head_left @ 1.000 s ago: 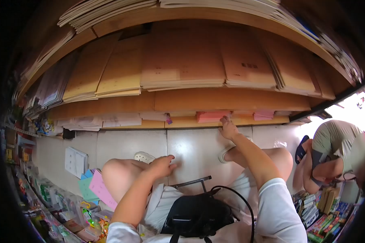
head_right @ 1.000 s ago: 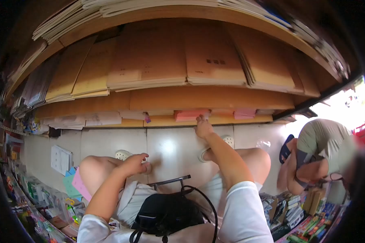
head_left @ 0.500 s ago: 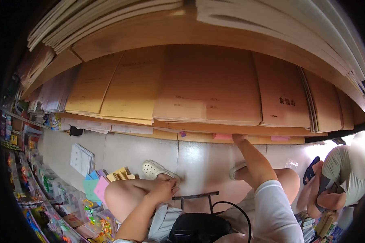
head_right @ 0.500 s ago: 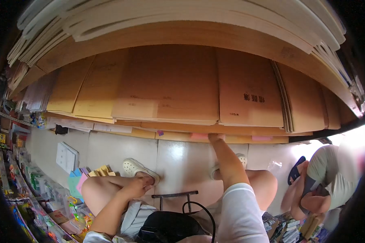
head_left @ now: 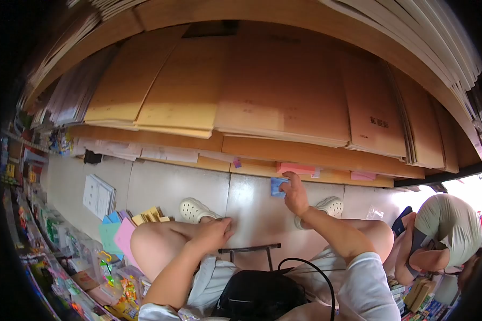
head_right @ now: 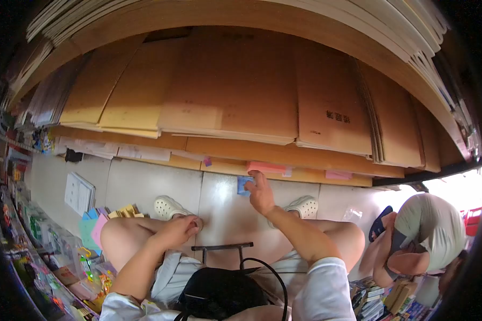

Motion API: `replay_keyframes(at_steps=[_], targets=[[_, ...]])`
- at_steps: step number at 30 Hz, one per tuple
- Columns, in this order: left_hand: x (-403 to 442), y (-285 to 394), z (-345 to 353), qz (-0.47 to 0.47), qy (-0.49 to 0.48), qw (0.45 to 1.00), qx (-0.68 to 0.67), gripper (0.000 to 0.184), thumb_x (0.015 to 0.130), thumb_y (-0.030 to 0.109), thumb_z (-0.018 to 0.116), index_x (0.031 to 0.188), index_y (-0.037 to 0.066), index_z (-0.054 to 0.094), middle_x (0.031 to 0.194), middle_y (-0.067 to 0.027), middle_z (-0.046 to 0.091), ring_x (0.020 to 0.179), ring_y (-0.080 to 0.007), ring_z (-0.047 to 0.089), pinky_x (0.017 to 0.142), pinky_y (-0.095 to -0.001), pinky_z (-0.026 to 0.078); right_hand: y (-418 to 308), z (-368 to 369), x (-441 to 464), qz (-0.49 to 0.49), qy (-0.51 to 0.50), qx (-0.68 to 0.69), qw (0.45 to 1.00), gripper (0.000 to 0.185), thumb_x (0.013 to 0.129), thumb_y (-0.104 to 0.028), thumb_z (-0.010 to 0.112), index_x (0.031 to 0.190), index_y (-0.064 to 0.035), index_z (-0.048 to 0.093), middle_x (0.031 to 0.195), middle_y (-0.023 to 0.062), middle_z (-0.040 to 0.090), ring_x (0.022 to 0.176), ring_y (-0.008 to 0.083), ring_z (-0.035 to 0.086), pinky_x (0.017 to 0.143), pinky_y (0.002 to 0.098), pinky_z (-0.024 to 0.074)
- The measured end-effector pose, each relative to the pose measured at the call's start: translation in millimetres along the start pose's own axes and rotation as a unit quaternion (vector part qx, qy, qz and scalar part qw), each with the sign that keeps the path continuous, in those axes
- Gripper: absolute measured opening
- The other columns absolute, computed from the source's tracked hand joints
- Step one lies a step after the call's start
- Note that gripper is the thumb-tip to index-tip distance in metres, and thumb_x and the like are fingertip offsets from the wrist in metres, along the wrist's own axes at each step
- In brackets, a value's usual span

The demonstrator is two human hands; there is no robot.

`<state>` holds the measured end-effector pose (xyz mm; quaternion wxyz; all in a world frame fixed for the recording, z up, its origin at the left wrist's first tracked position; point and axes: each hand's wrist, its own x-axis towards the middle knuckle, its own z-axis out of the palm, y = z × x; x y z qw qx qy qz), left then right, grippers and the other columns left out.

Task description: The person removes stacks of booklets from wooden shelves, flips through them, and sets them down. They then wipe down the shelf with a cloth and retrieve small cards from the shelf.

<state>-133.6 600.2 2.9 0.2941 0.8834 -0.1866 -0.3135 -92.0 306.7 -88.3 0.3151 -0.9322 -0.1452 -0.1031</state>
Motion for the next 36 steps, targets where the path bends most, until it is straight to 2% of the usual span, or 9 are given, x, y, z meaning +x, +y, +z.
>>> replay_keyframes(at_steps=[3,8,13,16,19,29,32,35,36], targets=[[5.2,1.4,1.0,-0.009,0.046,0.998,-0.035,0.027,0.082,0.022,0.054,0.100,0.002,0.053,0.089,-0.0186,0.060,0.083,-0.0363,0.057,0.070,-0.0429,0.046,-44.7,-3.4,3.4,-0.014,0.009,0.074,0.997,0.027,0.059,0.013,0.049,0.077,-0.0068,0.054,0.107,0.0177,0.047,0.098,0.0343,0.047,0.082,0.0387,0.0432],[19.3,-6.0,10.1,-0.014,0.154,0.949,-0.273,0.023,0.083,0.019,0.057,0.093,-0.002,0.054,0.079,-0.0110,0.061,0.070,-0.0166,0.058,0.062,-0.0285,0.046,-94.4,-2.2,4.7,0.003,-0.038,0.224,0.974,0.034,0.056,0.018,0.046,0.077,-0.0067,0.054,0.103,0.0156,0.047,0.092,0.0332,0.049,0.077,0.0360,0.0449],[19.1,-12.9,6.5,-0.080,0.142,0.937,-0.309,0.016,0.080,0.015,0.059,0.077,-0.001,0.053,0.063,-0.0085,0.055,0.056,-0.0166,0.051,0.052,-0.0314,0.041,-123.1,9.6,13.8,-0.022,-0.089,0.290,0.953,0.035,0.059,0.020,0.047,0.083,-0.0049,0.054,0.098,0.0126,0.047,0.090,0.0282,0.050,0.076,0.0312,0.0440],[15.9,-26.3,12.4,-0.114,0.180,0.938,-0.272,0.017,0.078,0.013,0.060,0.072,0.000,0.050,0.059,-0.0103,0.052,0.053,-0.0190,0.049,0.050,-0.0326,0.040,-116.3,27.6,24.9,0.106,-0.166,0.297,0.934,0.035,0.065,0.013,0.055,0.095,-0.0055,0.053,0.110,0.0140,0.045,0.097,0.0306,0.050,0.082,0.0349,0.0451],[7.3,-39.2,25.3,-0.120,0.204,0.933,-0.271,0.017,0.077,0.012,0.059,0.071,0.000,0.049,0.057,-0.0125,0.050,0.052,-0.0216,0.048,0.050,-0.0338,0.039,-71.3,70.1,33.7,0.052,-0.267,-0.001,0.962,0.036,0.072,-0.002,0.060,0.106,-0.0064,0.051,0.129,0.0146,0.032,0.106,0.0329,0.047,0.089,0.0400,0.0436],[-10.0,-3.5,-9.7,-0.115,0.176,0.949,-0.237,0.013,0.078,0.008,0.057,0.076,-0.002,0.050,0.064,-0.0202,0.054,0.058,-0.0344,0.053,0.053,-0.0402,0.041,-24.1,162.2,108.9,0.110,-0.536,-0.146,0.824,0.048,0.078,-0.022,0.057,0.120,-0.0033,0.044,0.143,0.0135,0.014,0.119,0.0289,0.037,0.090,0.0429,0.0402],[-6.3,-0.6,-11.4,-0.105,0.177,0.948,-0.244,0.012,0.076,0.007,0.058,0.077,-0.002,0.050,0.065,-0.0212,0.055,0.060,-0.0354,0.054,0.054,-0.0404,0.041,-23.2,165.8,105.2,0.075,-0.540,-0.213,0.811,0.066,0.080,-0.029,0.056,0.133,-0.0039,0.027,0.144,0.0130,0.011,0.121,0.0283,0.035,0.090,0.0450,0.0383],[-0.9,-1.1,-7.9,-0.092,0.194,0.949,-0.232,0.013,0.076,0.009,0.058,0.078,-0.002,0.051,0.066,-0.0204,0.056,0.060,-0.0348,0.055,0.055,-0.0402,0.042,-14.2,175.1,70.1,0.032,-0.444,-0.250,0.860,0.081,0.082,-0.036,0.054,0.138,-0.0037,0.007,0.145,0.0117,0.005,0.124,0.0285,0.032,0.090,0.0459,0.0370],[1.0,-0.3,-6.9,-0.094,0.201,0.949,-0.225,0.013,0.077,0.010,0.057,0.078,-0.002,0.051,0.066,-0.0200,0.056,0.061,-0.0344,0.056,0.055,-0.0401,0.043,-19.2,166.3,67.4,0.073,-0.501,-0.213,0.836,0.089,0.082,-0.040,0.053,0.138,-0.0027,-0.005,0.146,0.0114,0.001,0.126,0.0291,0.030,0.092,0.0466,0.0353]])
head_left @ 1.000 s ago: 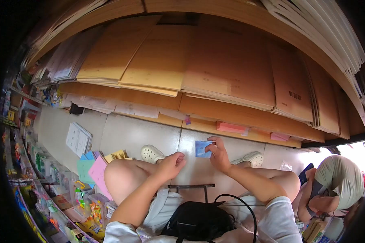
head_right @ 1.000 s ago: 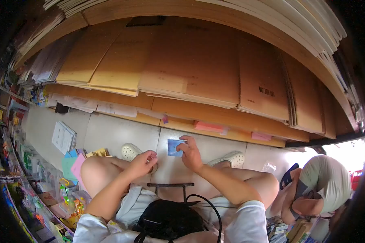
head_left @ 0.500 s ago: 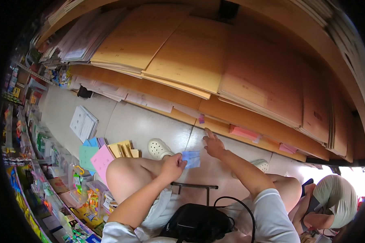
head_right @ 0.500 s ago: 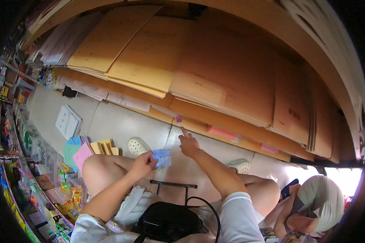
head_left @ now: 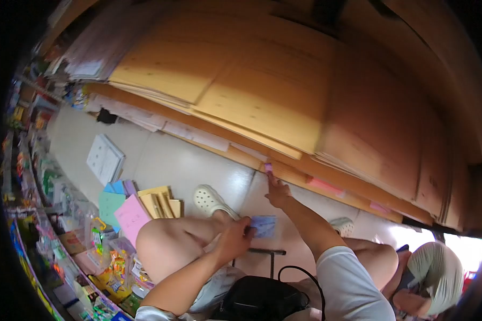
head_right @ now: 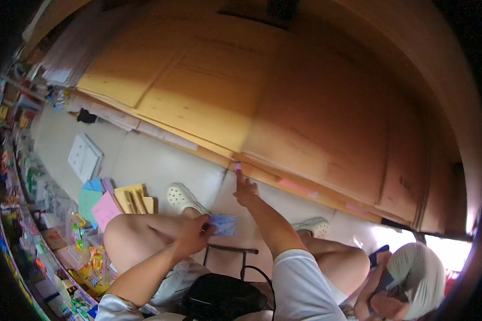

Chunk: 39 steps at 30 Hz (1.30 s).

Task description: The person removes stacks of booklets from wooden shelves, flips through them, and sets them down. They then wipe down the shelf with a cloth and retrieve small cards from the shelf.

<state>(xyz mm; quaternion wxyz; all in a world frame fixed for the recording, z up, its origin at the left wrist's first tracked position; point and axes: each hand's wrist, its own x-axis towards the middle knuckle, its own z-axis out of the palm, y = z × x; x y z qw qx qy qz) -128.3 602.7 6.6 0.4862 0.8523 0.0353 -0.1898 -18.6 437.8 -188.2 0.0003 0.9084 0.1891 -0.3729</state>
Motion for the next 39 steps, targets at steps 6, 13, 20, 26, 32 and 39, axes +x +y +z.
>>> replay_keyframes(at_steps=[6,13,20,26,32,39], targets=[[8.3,-16.7,8.1,-0.064,0.005,0.995,0.070,0.015,0.076,0.013,0.057,0.083,0.000,0.054,0.069,-0.0185,0.059,0.063,-0.0327,0.058,0.057,-0.0389,0.045,-2.7,36.0,-56.4,-0.054,0.279,0.201,0.938,0.059,0.084,-0.030,0.052,0.129,0.0022,0.030,0.133,0.0140,0.031,0.117,0.0308,0.038,0.096,0.0350,0.0364],[25.0,-8.2,26.9,-0.184,-0.015,0.957,-0.226,0.015,0.085,0.016,0.052,0.088,0.001,0.052,0.077,-0.0107,0.058,0.066,-0.0201,0.060,0.058,-0.0312,0.051,-33.4,-16.1,-202.2,-0.239,0.342,0.273,0.867,0.054,0.077,-0.018,0.057,0.123,0.0017,0.038,0.127,0.0160,0.038,0.111,0.0323,0.041,0.094,0.0385,0.0362],[10.3,27.3,58.6,-0.148,-0.067,0.963,-0.215,0.011,0.087,0.014,0.050,0.092,0.004,0.050,0.081,-0.0045,0.055,0.069,-0.0159,0.056,0.063,-0.0292,0.052,-21.2,-0.5,-239.3,-0.268,0.381,0.271,0.843,0.038,0.077,-0.017,0.057,0.109,0.0015,0.048,0.119,0.0145,0.046,0.108,0.0298,0.044,0.093,0.0381,0.0365],[13.2,37.5,68.4,-0.097,-0.052,0.980,-0.167,0.002,0.086,0.004,0.050,0.086,0.003,0.052,0.074,-0.0041,0.056,0.062,-0.0116,0.055,0.056,-0.0260,0.050,-10.1,-7.3,-242.7,-0.127,0.440,0.519,0.722,0.023,0.075,-0.018,0.060,0.090,-0.0013,0.056,0.101,0.0162,0.055,0.096,0.0313,0.051,0.082,0.0370,0.0427],[6.9,61.9,105.8,-0.081,-0.118,0.973,-0.182,0.005,0.086,0.006,0.051,0.090,0.004,0.053,0.076,-0.0028,0.057,0.065,-0.0109,0.056,0.059,-0.0258,0.049,32.9,-8.7,-232.0,-0.082,0.355,0.530,0.766,0.030,0.069,-0.024,0.066,0.088,-0.0024,0.058,0.081,0.0196,0.060,0.081,0.0346,0.058,0.073,0.0402,0.0459],[-3.9,87.2,130.7,-0.097,-0.217,0.957,-0.163,0.018,0.090,0.015,0.048,0.103,0.002,0.051,0.090,-0.0098,0.060,0.080,-0.0157,0.058,0.069,-0.0286,0.049,226.2,-40.8,-306.8,0.007,0.266,0.344,0.900,0.037,0.071,-0.022,0.063,0.104,-0.0044,0.059,0.090,0.0176,0.061,0.088,0.0293,0.059,0.073,0.0370,0.0478]])
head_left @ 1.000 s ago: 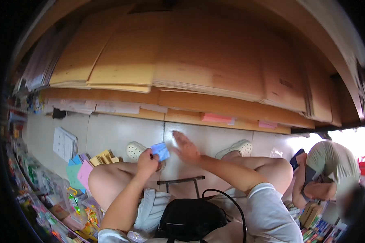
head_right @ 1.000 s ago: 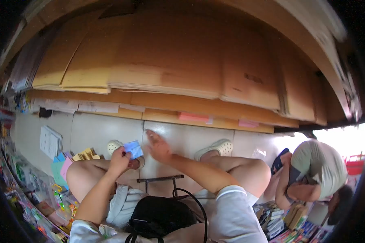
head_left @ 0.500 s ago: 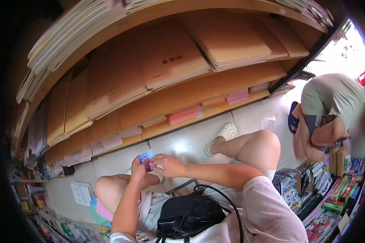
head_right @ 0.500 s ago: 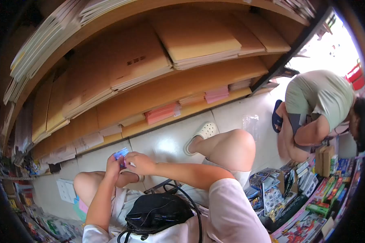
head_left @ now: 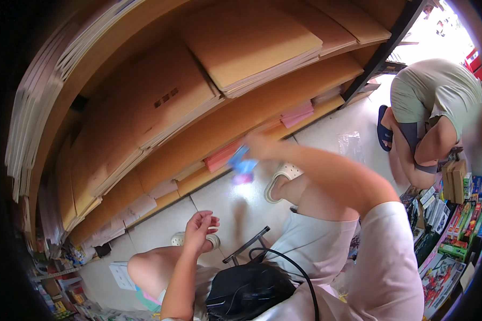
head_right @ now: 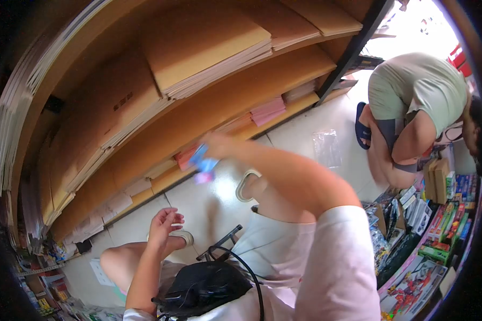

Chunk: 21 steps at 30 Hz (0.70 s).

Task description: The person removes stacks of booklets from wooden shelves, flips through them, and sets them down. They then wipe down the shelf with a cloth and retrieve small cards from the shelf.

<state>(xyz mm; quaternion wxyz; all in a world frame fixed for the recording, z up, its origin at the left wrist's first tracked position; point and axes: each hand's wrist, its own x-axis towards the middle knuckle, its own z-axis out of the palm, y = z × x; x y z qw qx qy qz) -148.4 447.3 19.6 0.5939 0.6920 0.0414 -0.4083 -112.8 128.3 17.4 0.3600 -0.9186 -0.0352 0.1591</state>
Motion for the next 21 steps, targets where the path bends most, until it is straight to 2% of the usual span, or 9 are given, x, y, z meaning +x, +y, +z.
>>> replay_keyframes(at_steps=[3,5,7,9,11,12,14,17,21], targets=[[-1.0,-23.0,-16.3,-0.019,0.016,0.999,0.045,0.018,0.089,0.015,0.049,0.101,0.001,0.052,0.089,-0.0100,0.060,0.080,-0.0163,0.058,0.067,-0.0279,0.048,84.1,-51.6,-28.8,0.163,0.123,0.020,0.979,0.036,0.071,-0.013,0.061,0.105,-0.0013,0.057,0.088,0.0144,0.063,0.081,0.0247,0.060,0.071,0.0363,0.0475],[-3.6,-39.7,-33.3,-0.040,0.047,0.995,0.080,0.017,0.089,0.015,0.050,0.099,0.002,0.053,0.087,-0.0091,0.060,0.080,-0.0162,0.058,0.066,-0.0275,0.048,159.8,-47.9,-57.9,0.096,0.305,0.090,0.943,0.033,0.072,-0.009,0.061,0.102,0.0013,0.056,0.079,0.0125,0.061,0.068,0.0208,0.058,0.060,0.0339,0.0467],[-8.7,-52.7,-45.6,-0.068,0.083,0.990,0.092,0.015,0.088,0.015,0.051,0.096,0.003,0.055,0.086,-0.0077,0.060,0.079,-0.0157,0.058,0.065,-0.0269,0.048,207.3,-19.1,-94.2,0.295,0.412,0.265,0.820,0.020,0.075,-0.008,0.060,0.092,0.0021,0.057,0.065,0.0095,0.055,0.052,0.0166,0.051,0.044,0.0307,0.0401],[-12.4,-72.0,-61.8,-0.091,0.117,0.986,0.082,0.012,0.088,0.015,0.051,0.092,0.005,0.056,0.083,-0.0053,0.061,0.076,-0.0144,0.059,0.063,-0.0262,0.048,255.8,29.3,-136.0,0.379,0.425,0.425,0.704,0.010,0.077,-0.008,0.058,0.081,-0.0004,0.054,0.056,0.0051,0.047,0.041,0.0127,0.042,0.035,0.0279,0.0307],[-16.3,-69.2,-56.2,-0.107,0.125,0.983,0.081,0.012,0.089,0.016,0.051,0.090,0.006,0.056,0.080,-0.0045,0.061,0.072,-0.0143,0.060,0.061,-0.0269,0.049,300.8,103.6,-171.6,0.456,0.446,0.457,0.620,0.008,0.077,-0.006,0.056,0.073,-0.0035,0.049,0.052,0.0054,0.044,0.036,0.0152,0.040,0.030,0.0301,0.0284],[-15.7,-72.9,-58.0,-0.110,0.122,0.983,0.077,0.012,0.088,0.017,0.052,0.090,0.006,0.056,0.080,-0.0043,0.061,0.070,-0.0143,0.060,0.061,-0.0272,0.049,301.3,128.9,-188.7,0.450,0.462,0.533,0.547,0.008,0.079,-0.006,0.053,0.072,-0.0036,0.049,0.051,0.0055,0.043,0.036,0.0155,0.040,0.030,0.0294,0.0297],[-14.1,-78.2,-57.3,-0.119,0.117,0.983,0.071,0.012,0.088,0.017,0.052,0.090,0.006,0.056,0.080,-0.0043,0.062,0.070,-0.0145,0.060,0.061,-0.0274,0.049,317.4,187.3,-212.1,0.457,0.493,0.570,0.473,0.004,0.077,-0.002,0.053,0.078,-0.0026,0.049,0.053,0.0054,0.045,0.036,0.0157,0.041,0.030,0.0282,0.0328],[-9.6,-83.8,-57.1,-0.141,0.115,0.980,0.081,0.013,0.088,0.018,0.052,0.090,0.006,0.055,0.080,-0.0046,0.062,0.069,-0.0147,0.060,0.061,-0.0278,0.050,314.9,208.7,-221.5,0.509,0.534,0.573,0.356,0.010,0.075,-0.001,0.054,0.083,-0.0029,0.048,0.057,0.0053,0.047,0.039,0.0157,0.044,0.032,0.0277,0.0366],[-4.5,-80.2,-48.6,-0.165,0.115,0.976,0.084,0.013,0.089,0.018,0.051,0.090,0.006,0.054,0.080,-0.0057,0.062,0.071,-0.0154,0.061,0.062,-0.0287,0.050,344.1,205.7,-223.2,0.455,0.571,0.583,0.358,0.015,0.076,-0.002,0.056,0.088,-0.0028,0.048,0.061,0.0057,0.049,0.044,0.0159,0.048,0.034,0.0282,0.0391]])
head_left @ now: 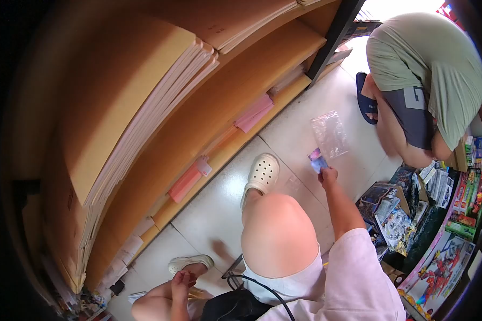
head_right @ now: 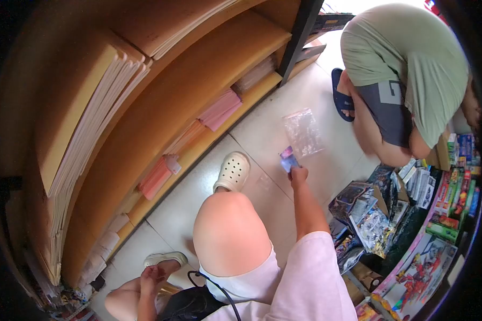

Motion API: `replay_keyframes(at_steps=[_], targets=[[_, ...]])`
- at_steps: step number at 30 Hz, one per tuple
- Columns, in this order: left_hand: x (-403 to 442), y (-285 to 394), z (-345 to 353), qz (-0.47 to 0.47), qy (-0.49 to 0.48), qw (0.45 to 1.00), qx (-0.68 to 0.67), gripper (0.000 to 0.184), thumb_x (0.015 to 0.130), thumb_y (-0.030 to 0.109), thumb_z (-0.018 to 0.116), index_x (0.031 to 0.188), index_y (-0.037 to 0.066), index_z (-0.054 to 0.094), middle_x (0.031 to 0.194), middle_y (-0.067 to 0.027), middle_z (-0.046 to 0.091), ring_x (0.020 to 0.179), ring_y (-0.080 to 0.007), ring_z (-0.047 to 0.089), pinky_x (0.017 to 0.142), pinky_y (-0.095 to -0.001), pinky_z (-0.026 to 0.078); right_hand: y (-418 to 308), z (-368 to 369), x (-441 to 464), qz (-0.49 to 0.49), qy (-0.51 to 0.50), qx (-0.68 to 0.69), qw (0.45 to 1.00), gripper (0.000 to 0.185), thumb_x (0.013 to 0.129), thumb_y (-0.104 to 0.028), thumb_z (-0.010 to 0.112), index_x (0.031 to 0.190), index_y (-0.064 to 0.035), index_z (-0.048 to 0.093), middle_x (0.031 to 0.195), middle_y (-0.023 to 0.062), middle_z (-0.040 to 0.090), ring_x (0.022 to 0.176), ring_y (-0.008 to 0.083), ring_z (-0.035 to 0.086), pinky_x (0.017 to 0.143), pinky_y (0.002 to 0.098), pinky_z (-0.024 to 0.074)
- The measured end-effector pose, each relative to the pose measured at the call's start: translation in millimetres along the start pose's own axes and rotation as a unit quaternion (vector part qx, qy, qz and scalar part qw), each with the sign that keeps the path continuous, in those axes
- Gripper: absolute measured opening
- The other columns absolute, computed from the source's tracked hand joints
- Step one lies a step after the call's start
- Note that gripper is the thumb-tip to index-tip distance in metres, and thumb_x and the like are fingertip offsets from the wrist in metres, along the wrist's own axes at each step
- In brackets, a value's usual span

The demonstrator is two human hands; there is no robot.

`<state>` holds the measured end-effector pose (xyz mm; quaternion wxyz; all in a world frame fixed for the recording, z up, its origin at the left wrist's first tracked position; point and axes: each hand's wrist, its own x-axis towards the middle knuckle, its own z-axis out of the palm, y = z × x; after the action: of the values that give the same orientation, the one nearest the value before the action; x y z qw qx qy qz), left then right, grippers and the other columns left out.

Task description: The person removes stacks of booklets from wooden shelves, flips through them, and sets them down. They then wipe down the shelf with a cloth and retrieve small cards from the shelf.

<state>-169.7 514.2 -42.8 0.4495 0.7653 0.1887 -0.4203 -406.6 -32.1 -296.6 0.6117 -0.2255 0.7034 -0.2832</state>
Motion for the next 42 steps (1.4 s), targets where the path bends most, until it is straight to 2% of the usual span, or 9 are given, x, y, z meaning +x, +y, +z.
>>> replay_keyframes(at_steps=[5,8,13,15,17,20,31,38,42], targets=[[-2.0,10.1,10.0,-0.017,0.009,0.999,0.035,0.011,0.089,0.015,0.048,0.091,0.005,0.053,0.081,-0.0068,0.062,0.073,-0.0165,0.061,0.064,-0.0289,0.050,-22.4,21.5,25.9,0.019,-0.003,0.058,0.998,0.007,0.078,-0.006,0.057,0.080,-0.0019,0.052,0.062,0.0063,0.051,0.048,0.0152,0.051,0.036,0.0274,0.0407],[6.4,2.1,8.0,-0.015,-0.006,0.999,0.048,0.011,0.089,0.015,0.048,0.092,0.005,0.053,0.083,-0.0074,0.062,0.075,-0.0169,0.061,0.065,-0.0292,0.051,-16.9,31.6,21.7,0.002,-0.030,-0.212,0.977,0.010,0.080,-0.008,0.055,0.071,-0.0036,0.052,0.063,0.0055,0.052,0.051,0.0153,0.052,0.041,0.0261,0.0427],[3.6,-1.3,12.8,-0.017,-0.003,0.999,0.051,0.012,0.090,0.015,0.048,0.093,0.004,0.054,0.085,-0.0072,0.062,0.076,-0.0161,0.060,0.066,-0.0291,0.050,37.5,114.2,-11.5,-0.425,-0.280,-0.421,0.750,0.010,0.074,-0.007,0.055,0.078,0.0013,0.056,0.068,0.0125,0.054,0.063,0.0239,0.054,0.058,0.0325,0.0446],[2.9,-5.6,11.0,-0.019,-0.006,0.999,0.049,0.013,0.090,0.015,0.048,0.093,0.004,0.054,0.084,-0.0071,0.062,0.076,-0.0160,0.060,0.066,-0.0290,0.050,21.1,159.7,-69.3,-0.410,-0.407,-0.455,0.678,0.013,0.071,-0.008,0.057,0.079,0.0015,0.058,0.074,0.0168,0.055,0.071,0.0285,0.056,0.064,0.0358,0.0433],[-3.7,-7.4,8.5,-0.007,-0.002,0.999,0.040,0.013,0.089,0.015,0.049,0.093,0.004,0.054,0.084,-0.0075,0.062,0.075,-0.0160,0.060,0.066,-0.0288,0.050,17.7,194.1,-122.3,-0.375,-0.433,-0.449,0.686,0.012,0.074,-0.011,0.057,0.082,-0.0023,0.059,0.080,0.0161,0.059,0.080,0.0304,0.057,0.068,0.0365,0.0448],[-8.6,-12.7,-0.8,0.013,0.006,1.000,0.021,0.013,0.089,0.016,0.049,0.092,0.004,0.054,0.084,-0.0076,0.062,0.074,-0.0160,0.060,0.065,-0.0289,0.050,8.0,230.4,-162.6,-0.407,-0.477,-0.506,0.592,0.017,0.075,-0.015,0.058,0.090,-0.0054,0.059,0.089,0.0144,0.061,0.090,0.0301,0.057,0.076,0.0374,0.0453],[6.3,-48.6,-18.9,0.033,-0.031,0.999,0.000,0.018,0.088,0.024,0.053,0.090,0.005,0.055,0.082,-0.0071,0.062,0.072,-0.0176,0.061,0.061,-0.0297,0.050,-20.3,207.7,-224.8,-0.520,-0.476,-0.634,0.318,0.048,0.077,-0.015,0.055,0.120,0.0008,0.043,0.128,0.0185,0.039,0.107,0.0330,0.048,0.089,0.0379,0.0412],[14.3,-59.1,-32.2,-0.042,-0.025,0.998,0.027,0.023,0.088,0.023,0.052,0.099,0.004,0.052,0.087,-0.0106,0.061,0.081,-0.0225,0.061,0.067,-0.0345,0.051,32.6,278.0,-237.4,-0.531,-0.444,-0.656,0.302,0.057,0.077,-0.012,0.052,0.130,-0.0012,0.032,0.139,0.0150,0.025,0.119,0.0304,0.039,0.093,0.0371,0.0388],[-8.5,-41.4,-36.0,-0.090,-0.071,0.992,0.047,0.029,0.090,0.025,0.047,0.110,0.006,0.053,0.094,-0.0075,0.057,0.087,-0.0150,0.054,0.079,-0.0254,0.044,38.8,303.7,-240.7,-0.520,-0.429,-0.690,0.264,0.051,0.079,-0.018,0.051,0.127,-0.0064,0.040,0.137,0.0096,0.031,0.122,0.0278,0.037,0.091,0.0322,0.0411]])
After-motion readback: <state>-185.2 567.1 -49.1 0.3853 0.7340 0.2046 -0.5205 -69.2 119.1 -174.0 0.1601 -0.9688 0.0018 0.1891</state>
